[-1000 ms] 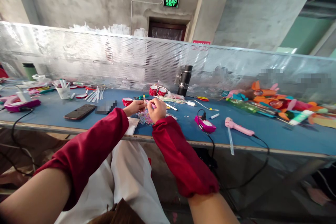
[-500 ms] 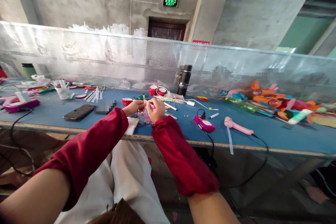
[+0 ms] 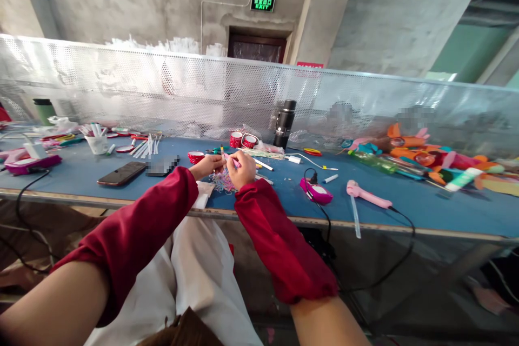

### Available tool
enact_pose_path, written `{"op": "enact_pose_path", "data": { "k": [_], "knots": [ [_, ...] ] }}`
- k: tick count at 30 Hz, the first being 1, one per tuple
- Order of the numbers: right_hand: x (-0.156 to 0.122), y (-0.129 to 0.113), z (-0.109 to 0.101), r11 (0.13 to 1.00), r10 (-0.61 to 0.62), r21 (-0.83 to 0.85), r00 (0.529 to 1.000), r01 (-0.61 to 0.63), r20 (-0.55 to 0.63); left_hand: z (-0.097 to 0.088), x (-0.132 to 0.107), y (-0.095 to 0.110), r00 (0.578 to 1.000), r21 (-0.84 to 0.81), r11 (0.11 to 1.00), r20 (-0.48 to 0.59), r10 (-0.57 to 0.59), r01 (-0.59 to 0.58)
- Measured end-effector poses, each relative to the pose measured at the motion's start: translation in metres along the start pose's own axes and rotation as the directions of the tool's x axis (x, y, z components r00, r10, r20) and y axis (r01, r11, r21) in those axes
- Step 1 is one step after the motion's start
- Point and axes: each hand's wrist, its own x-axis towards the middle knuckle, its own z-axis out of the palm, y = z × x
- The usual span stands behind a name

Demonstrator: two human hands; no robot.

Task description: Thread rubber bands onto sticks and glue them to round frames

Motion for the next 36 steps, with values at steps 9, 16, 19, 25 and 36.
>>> {"op": "enact_pose_path", "data": {
  "k": [9,16,19,25,36],
  "knots": [
    [-0.0007,0.0007,0.0004,1.000,0.013,-0.018,1.000,-0.012,0.015,0.0005,0.0001,-0.0006,1.000,-0.021,1.000,-0.008,-0.008,0.008],
    [-0.0010,0.0010,0.0003,0.999,0.011,-0.033,1.000,-0.012,-0.013,0.0007,-0.0002,-0.0001,1.000,-0.011,1.000,-0.004,-0.003,0.003],
    [-0.0008,0.0014,0.0005,1.000,-0.010,-0.009,1.000,0.010,0.010,0.0007,-0.0007,0.0004,1.000,-0.014,1.000,-0.001,-0.007,0.007],
    [-0.0011,0.0017,0.0011,1.000,0.008,-0.022,1.000,-0.008,-0.017,0.0008,-0.0008,0.0008,1.000,-0.008,1.000,-0.002,-0.014,0.014],
    [-0.0014,0.0018,0.0019,1.000,0.004,-0.006,1.000,-0.004,0.016,0.0000,-0.0002,-0.0023,1.000,-0.013,1.000,0.008,-0.004,0.004]
  ]
}}
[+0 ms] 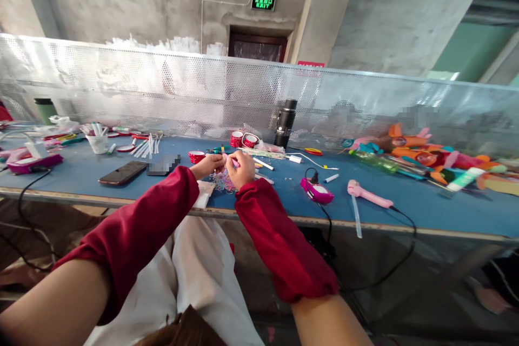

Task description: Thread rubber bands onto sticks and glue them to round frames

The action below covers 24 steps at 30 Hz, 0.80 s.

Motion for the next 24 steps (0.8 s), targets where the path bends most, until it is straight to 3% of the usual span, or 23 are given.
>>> {"op": "enact_pose_path", "data": {
  "k": [13,24],
  "knots": [
    [0.0002,-0.0009,-0.0002,1.000,0.015,-0.014,0.999,-0.016,-0.041,0.0005,-0.0002,0.0018,1.000,-0.011,1.000,-0.002,-0.006,0.006],
    [-0.0005,-0.0005,0.0002,1.000,0.003,-0.015,1.000,-0.003,-0.010,0.0011,-0.0003,0.0012,1.000,-0.009,1.000,0.002,-0.007,0.007]
  ]
}}
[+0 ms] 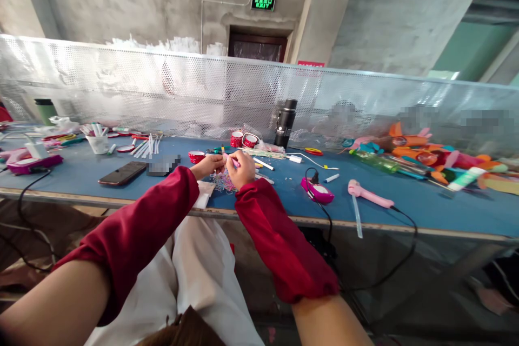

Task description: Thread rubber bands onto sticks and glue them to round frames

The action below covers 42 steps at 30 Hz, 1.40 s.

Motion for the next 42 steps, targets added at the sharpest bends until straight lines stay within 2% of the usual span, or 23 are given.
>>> {"op": "enact_pose_path", "data": {
  "k": [6,11,16,20,26,30,34,39,42],
  "knots": [
    [0.0002,0.0004,-0.0003,1.000,0.005,-0.001,1.000,-0.005,-0.029,-0.0005,-0.0004,0.0012,1.000,-0.003,1.000,0.008,0.010,-0.010],
    [0.0006,-0.0007,-0.0003,0.999,-0.027,0.025,1.000,0.027,0.009,-0.0005,0.0001,0.0000,1.000,0.006,1.000,0.014,0.010,-0.010],
    [0.0003,0.0027,0.0006,0.999,-0.032,-0.008,0.998,0.032,-0.046,-0.0009,0.0007,-0.0017,1.000,-0.009,1.000,0.018,0.009,-0.009],
    [0.0002,0.0033,0.0012,0.998,-0.054,0.020,0.998,0.054,-0.010,-0.0014,0.0009,-0.0014,1.000,0.010,1.000,0.011,0.002,-0.002],
    [-0.0001,0.0023,0.0006,1.000,-0.019,-0.007,0.999,0.018,-0.040,-0.0015,0.0008,-0.0006,1.000,0.003,1.000,0.019,0.002,-0.002],
    [-0.0004,0.0023,0.0007,0.999,-0.034,0.010,0.999,0.034,-0.006,-0.0009,0.0002,0.0005,1.000,0.003,1.000,0.007,0.006,-0.006],
    [-0.0002,0.0024,0.0009,1.000,-0.009,-0.017,0.999,0.008,-0.046,-0.0006,-0.0009,0.0022,1.000,0.013,1.000,0.014,0.004,-0.004],
    [0.0001,0.0013,0.0014,0.999,-0.033,0.011,0.999,0.033,-0.021,-0.0002,-0.0016,0.0040,1.000,0.019,1.000,0.008,-0.001,0.001],
    [-0.0002,0.0018,0.0014,1.000,-0.018,-0.008,0.999,0.017,-0.048,0.0000,-0.0024,0.0050,1.000,0.021,1.000,0.008,-0.008,0.008]
  ]
}}
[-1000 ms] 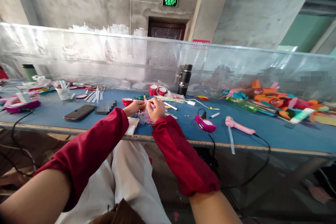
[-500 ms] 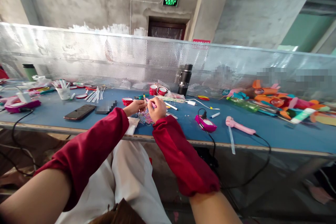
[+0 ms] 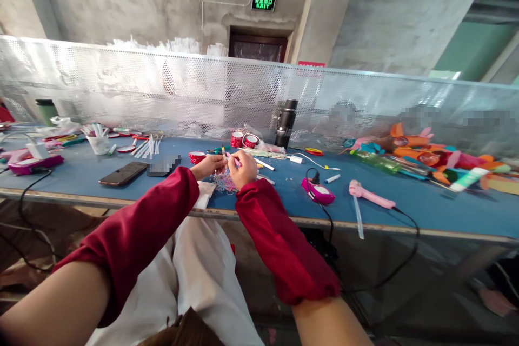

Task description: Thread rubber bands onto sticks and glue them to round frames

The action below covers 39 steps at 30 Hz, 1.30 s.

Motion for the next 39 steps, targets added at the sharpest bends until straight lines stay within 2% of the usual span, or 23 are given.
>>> {"op": "enact_pose_path", "data": {
  "k": [6,10,14,19,23,28,32,39],
  "knots": [
    [0.000,0.000,-0.001,1.000,-0.017,0.026,0.999,0.017,0.029,0.000,-0.001,0.001,1.000,-0.012,1.000,-0.007,-0.003,0.003],
    [0.000,-0.001,-0.001,1.000,0.009,0.005,1.000,-0.009,0.001,0.001,-0.001,0.002,1.000,-0.008,1.000,-0.012,-0.021,0.021],
    [0.000,0.000,-0.001,1.000,-0.010,0.020,0.999,0.009,0.039,0.001,-0.001,0.003,1.000,-0.005,1.000,-0.012,-0.012,0.012],
    [0.000,0.002,0.000,1.000,0.010,0.001,1.000,-0.010,0.002,0.001,-0.002,0.004,1.000,-0.010,1.000,-0.003,-0.014,0.014],
    [0.000,0.000,0.000,1.000,0.001,0.015,0.999,-0.001,0.047,0.000,-0.001,0.001,1.000,-0.014,1.000,-0.003,-0.009,0.009],
    [0.000,-0.001,-0.001,1.000,0.017,-0.010,1.000,-0.017,0.024,0.000,0.002,-0.004,1.000,-0.030,1.000,0.010,-0.002,0.002],
    [0.000,0.000,-0.001,1.000,0.003,0.001,0.999,-0.003,0.054,-0.001,0.003,-0.007,1.000,-0.019,1.000,0.006,0.014,-0.014],
    [0.000,-0.002,-0.002,1.000,0.004,0.013,0.999,-0.005,0.039,0.000,0.001,-0.002,1.000,-0.022,1.000,0.004,-0.001,0.001]
  ]
}}
